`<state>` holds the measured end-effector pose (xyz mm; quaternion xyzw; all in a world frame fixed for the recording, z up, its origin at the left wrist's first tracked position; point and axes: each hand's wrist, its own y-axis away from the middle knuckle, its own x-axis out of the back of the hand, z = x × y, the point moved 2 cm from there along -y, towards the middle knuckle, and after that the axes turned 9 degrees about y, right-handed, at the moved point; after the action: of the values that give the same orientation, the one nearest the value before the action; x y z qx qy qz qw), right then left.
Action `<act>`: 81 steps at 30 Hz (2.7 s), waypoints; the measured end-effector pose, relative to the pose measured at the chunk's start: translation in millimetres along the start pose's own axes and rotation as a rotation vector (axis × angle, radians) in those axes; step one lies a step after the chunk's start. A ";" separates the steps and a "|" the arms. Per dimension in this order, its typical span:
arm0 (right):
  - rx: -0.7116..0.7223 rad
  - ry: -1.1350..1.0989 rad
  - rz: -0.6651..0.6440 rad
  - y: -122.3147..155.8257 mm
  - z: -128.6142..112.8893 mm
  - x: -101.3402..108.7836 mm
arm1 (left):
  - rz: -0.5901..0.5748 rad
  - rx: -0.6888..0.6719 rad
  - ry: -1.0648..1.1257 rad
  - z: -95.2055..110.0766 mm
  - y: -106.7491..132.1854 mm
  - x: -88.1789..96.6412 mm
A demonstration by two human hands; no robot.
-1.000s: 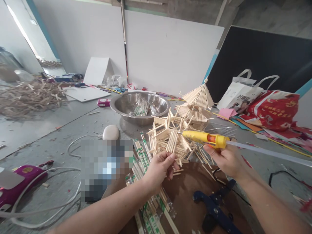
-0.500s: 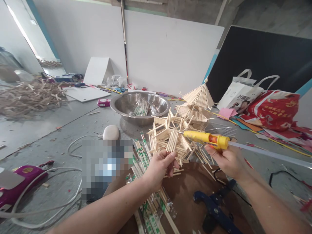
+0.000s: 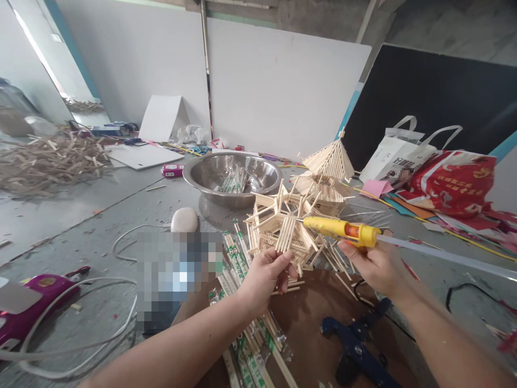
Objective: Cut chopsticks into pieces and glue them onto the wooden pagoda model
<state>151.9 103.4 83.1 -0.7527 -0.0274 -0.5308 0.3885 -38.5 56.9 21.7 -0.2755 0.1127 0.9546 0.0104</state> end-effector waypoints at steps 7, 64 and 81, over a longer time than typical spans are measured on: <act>-0.010 0.002 -0.009 0.1 -5.0 3.2 | 0.019 0.015 0.016 -0.5 -0.6 0.1; 0.067 0.198 -0.345 -17.3 -45.5 39.5 | -0.078 0.141 0.295 -2.4 -2.6 2.3; 0.042 0.216 -0.318 -16.3 -46.8 39.4 | -0.075 0.139 0.295 -1.4 -2.0 2.2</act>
<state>125.2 71.4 130.8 -0.6693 -0.1155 -0.6624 0.3160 -39.5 58.3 18.9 -0.4154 0.1684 0.8926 0.0485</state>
